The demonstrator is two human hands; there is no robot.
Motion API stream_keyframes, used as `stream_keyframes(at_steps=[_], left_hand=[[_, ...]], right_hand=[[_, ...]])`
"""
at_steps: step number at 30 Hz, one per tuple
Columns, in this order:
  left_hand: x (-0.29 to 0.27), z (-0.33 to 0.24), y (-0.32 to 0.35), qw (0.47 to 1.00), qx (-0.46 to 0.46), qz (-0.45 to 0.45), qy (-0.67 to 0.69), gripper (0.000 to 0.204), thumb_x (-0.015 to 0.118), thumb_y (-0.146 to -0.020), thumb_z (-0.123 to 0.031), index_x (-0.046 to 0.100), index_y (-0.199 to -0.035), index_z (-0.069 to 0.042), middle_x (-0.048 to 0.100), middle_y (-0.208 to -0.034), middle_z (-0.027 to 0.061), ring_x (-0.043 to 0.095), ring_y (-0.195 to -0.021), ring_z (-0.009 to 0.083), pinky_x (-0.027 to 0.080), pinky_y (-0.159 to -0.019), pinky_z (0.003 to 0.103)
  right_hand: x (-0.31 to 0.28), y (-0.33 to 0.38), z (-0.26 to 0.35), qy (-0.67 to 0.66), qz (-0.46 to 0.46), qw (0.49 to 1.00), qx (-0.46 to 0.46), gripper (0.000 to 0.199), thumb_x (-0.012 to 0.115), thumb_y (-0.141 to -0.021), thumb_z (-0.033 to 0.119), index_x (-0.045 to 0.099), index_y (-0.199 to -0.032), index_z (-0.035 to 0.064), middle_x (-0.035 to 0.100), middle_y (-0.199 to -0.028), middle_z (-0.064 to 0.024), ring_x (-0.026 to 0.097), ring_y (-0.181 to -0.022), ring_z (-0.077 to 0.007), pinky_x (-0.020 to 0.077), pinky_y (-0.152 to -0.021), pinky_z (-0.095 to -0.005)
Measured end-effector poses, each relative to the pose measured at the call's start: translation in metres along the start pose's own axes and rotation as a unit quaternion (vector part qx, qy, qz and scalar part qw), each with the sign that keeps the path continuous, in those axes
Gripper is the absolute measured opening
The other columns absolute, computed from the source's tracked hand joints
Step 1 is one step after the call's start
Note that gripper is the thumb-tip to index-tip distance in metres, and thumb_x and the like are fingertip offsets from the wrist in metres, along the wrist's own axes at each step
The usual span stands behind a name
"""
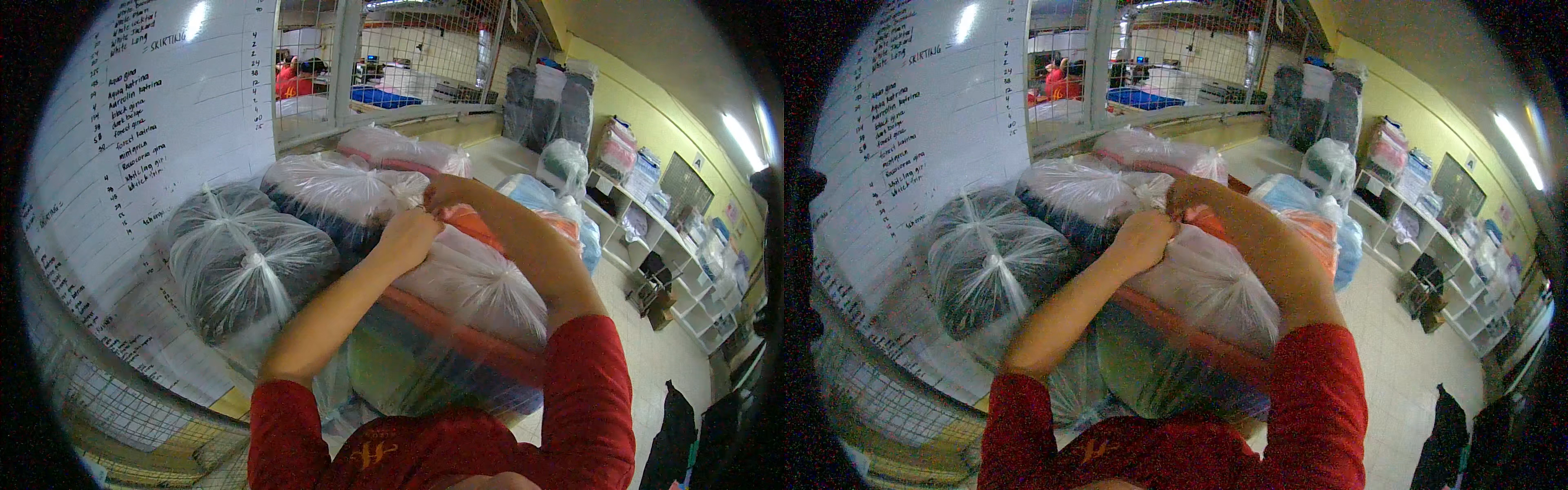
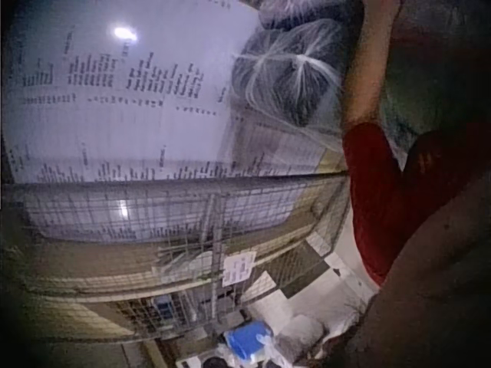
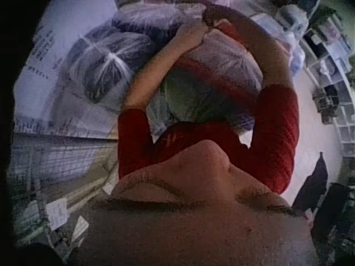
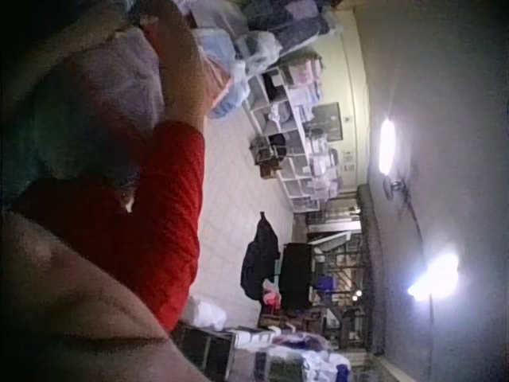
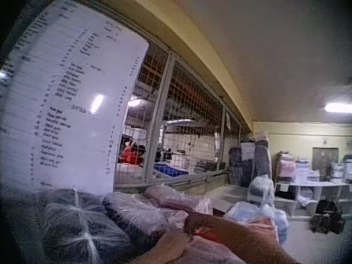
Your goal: The person folds a stack of pink cloths and places them into a large clear plastic bag with other folded cloths. They then gather the top of the bag and tie it shut with a white twist tie.
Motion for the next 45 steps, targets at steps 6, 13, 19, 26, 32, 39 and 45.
stream_keyframes(at_steps=[6,13,19,26,32,39,45], left_hand=[[0.031,-0.018,-0.032,0.989,0.095,0.08,-0.081,0.018,0.054,-0.081,-0.012,0.07,-0.088,-0.007,0.066,-0.086,0.0207,0.066,-0.086,0.0363,0.053,-0.077,0.046],[0.053,0.022,-0.052,0.897,-0.021,0.425,-0.118,0.039,0.068,-0.077,-0.018,0.067,-0.113,-0.003,0.063,-0.117,0.0195,0.064,-0.104,0.0282,0.051,-0.087,0.039],[0.098,0.084,-0.081,0.786,-0.141,0.603,-0.001,0.053,0.078,-0.072,-0.031,0.062,-0.12,-0.014,0.059,-0.125,0.0043,0.057,-0.11,0.0201,0.046,-0.09,0.04],[0.123,0.1,-0.098,0.725,-0.221,0.649,0.065,0.019,0.071,-0.074,-0.025,0.069,-0.083,-0.007,0.069,-0.09,0.007,0.06,-0.069,0.0195,0.049,-0.065,0.037],[0.122,0.093,-0.107,0.723,-0.214,0.654,0.064,0.021,0.072,-0.074,-0.026,0.07,-0.083,-0.007,0.069,-0.089,0.0077,0.061,-0.071,0.0199,0.049,-0.066,0.037],[0.125,0.094,-0.103,0.698,-0.209,0.682,0.063,0.023,0.074,-0.074,-0.027,0.07,-0.084,-0.007,0.069,-0.087,0.0085,0.062,-0.072,0.0204,0.05,-0.068,0.038],[0.123,0.111,-0.09,0.639,-0.197,0.741,0.067,0.024,0.075,-0.073,-0.028,0.07,-0.085,-0.007,0.069,-0.086,0.0092,0.063,-0.074,0.0208,0.05,-0.069,0.038]], right_hand=[[-0.067,-0.116,0.032,0.278,-0.249,0.858,-0.352,0.044,0.063,-0.079,0.033,0.061,-0.114,0.0067,0.063,-0.111,-0.0158,0.058,-0.105,-0.0357,0.0452,-0.09,-0.0433],[-0.013,0.017,0.061,0.129,-0.005,0.989,-0.075,0.045,0.061,-0.086,0.033,0.058,-0.128,0.0151,0.069,-0.09,-0.0147,0.066,-0.086,-0.0315,0.0505,-0.077,-0.0454],[0.005,0.102,0.076,0.392,-0.097,0.91,0.094,0.03,0.064,-0.077,0.021,0.07,-0.105,0.0103,0.07,-0.092,-0.016,0.069,-0.084,-0.0307,0.0564,-0.069,-0.0457],[0.078,0.099,0.082,0.303,-0.198,0.932,0.027,0.025,0.055,-0.084,0.013,0.063,-0.103,-0.0018,0.068,-0.092,-0.0209,0.07,-0.078,-0.0319,0.0575,-0.062,-0.042],[0.065,0.062,0.054,0.246,-0.217,0.945,0.001,0.036,0.056,-0.086,0.019,0.055,-0.115,-0.0015,0.066,-0.098,-0.0231,0.068,-0.085,-0.0364,0.0574,-0.068,-0.0455],[0.073,0.058,0.052,0.116,-0.256,0.959,-0.04,0.038,0.062,-0.082,0.021,0.058,-0.115,0.0024,0.063,-0.108,-0.0251,0.064,-0.092,-0.0432,0.0538,-0.08,-0.0487],[0.067,0.087,0.067,0.129,-0.205,0.931,-0.273,0.035,0.063,-0.077,0.014,0.06,-0.109,0.0028,0.065,-0.107,-0.0215,0.064,-0.093,-0.0405,0.0514,-0.083,-0.0463]])
Point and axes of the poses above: each hand's wrist, its own y-axis away from the middle knuckle, its own x-axis out of the palm, z = x × y, the point moved 4 cm from there along -y, towards the middle knuckle
